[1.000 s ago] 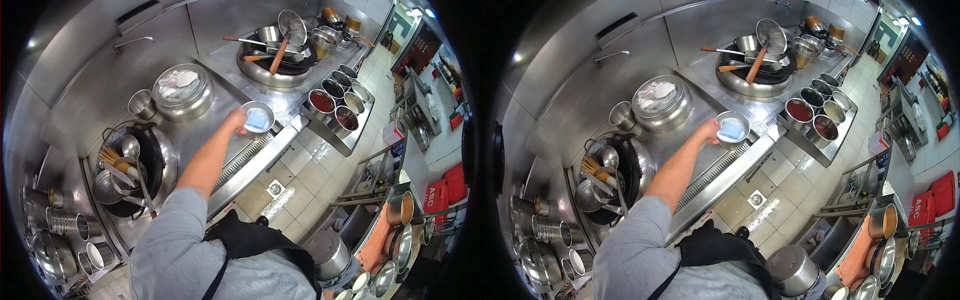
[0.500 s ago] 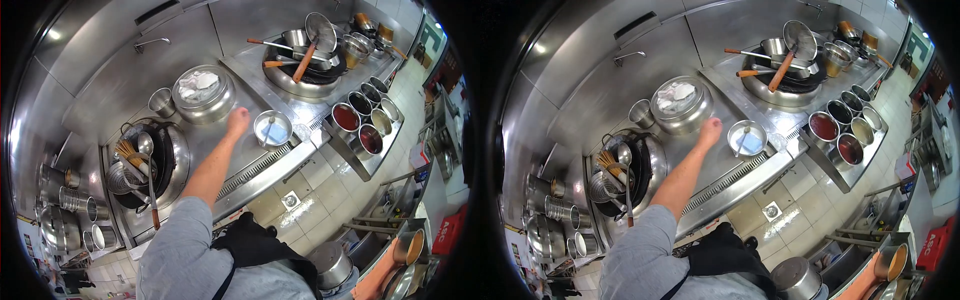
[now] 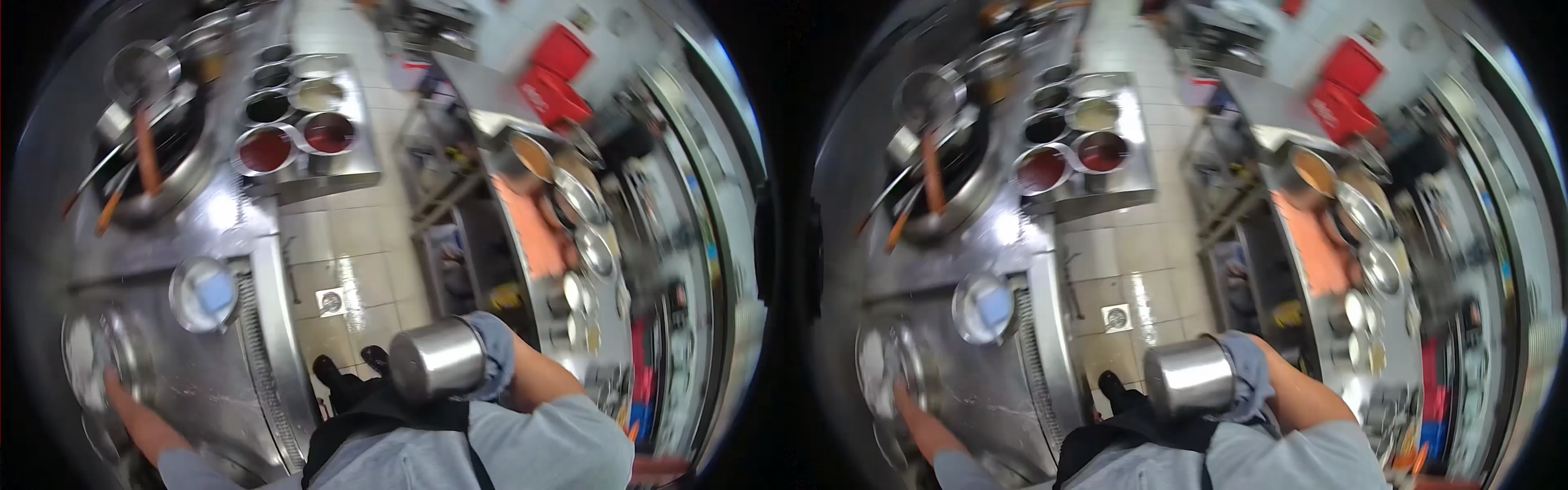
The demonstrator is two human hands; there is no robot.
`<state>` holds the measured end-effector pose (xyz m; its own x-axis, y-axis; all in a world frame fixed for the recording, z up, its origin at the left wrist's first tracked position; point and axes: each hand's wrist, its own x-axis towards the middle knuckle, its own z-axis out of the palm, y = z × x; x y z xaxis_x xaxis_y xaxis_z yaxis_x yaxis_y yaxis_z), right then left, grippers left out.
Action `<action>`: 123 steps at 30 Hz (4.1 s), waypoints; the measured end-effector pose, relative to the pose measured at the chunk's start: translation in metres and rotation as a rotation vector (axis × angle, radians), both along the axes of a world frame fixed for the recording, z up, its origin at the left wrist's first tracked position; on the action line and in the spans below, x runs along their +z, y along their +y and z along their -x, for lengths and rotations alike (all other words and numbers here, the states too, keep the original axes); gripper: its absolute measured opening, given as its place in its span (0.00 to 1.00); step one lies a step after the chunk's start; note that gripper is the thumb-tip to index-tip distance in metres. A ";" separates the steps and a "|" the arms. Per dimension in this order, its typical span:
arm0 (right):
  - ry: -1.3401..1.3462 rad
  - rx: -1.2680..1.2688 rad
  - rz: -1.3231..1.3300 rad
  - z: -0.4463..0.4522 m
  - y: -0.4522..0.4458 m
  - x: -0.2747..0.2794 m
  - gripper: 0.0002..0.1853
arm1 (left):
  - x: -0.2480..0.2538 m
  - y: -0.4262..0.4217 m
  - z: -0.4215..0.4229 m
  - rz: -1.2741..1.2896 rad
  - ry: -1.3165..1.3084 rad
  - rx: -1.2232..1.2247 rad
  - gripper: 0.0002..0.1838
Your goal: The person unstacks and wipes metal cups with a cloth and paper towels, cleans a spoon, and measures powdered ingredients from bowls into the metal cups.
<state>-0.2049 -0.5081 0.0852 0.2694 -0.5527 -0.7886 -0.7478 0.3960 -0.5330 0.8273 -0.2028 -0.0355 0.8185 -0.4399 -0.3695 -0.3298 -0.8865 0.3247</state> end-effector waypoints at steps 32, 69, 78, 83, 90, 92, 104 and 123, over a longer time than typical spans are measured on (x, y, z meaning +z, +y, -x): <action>-1.106 -0.270 0.342 0.238 0.203 -0.037 0.18 | 0.201 -0.037 0.466 -0.239 -0.739 -0.297 0.35; -1.069 -1.465 0.598 0.118 0.338 0.153 0.15 | 0.294 -0.148 1.022 0.803 1.301 -2.085 0.48; -1.161 -0.904 0.931 0.165 0.404 0.124 0.26 | 0.333 -0.087 1.072 0.655 1.273 -2.505 0.47; -1.672 -1.298 0.586 0.192 0.477 0.110 0.24 | 0.281 -0.014 1.106 0.338 1.518 -2.057 0.49; -0.573 -1.849 0.933 0.261 0.625 0.112 0.20 | 0.210 0.112 1.208 0.290 1.633 -2.094 0.58; -0.158 -1.713 1.138 0.285 0.650 0.114 0.20 | 0.206 0.134 1.250 0.594 1.344 -2.379 0.59; -0.072 -1.827 1.047 0.420 0.708 0.142 0.18 | 0.159 0.213 1.379 0.611 0.783 -2.490 0.40; -0.923 -1.821 0.984 0.334 0.662 0.078 0.26 | 0.174 0.086 1.357 0.525 1.186 -1.530 0.05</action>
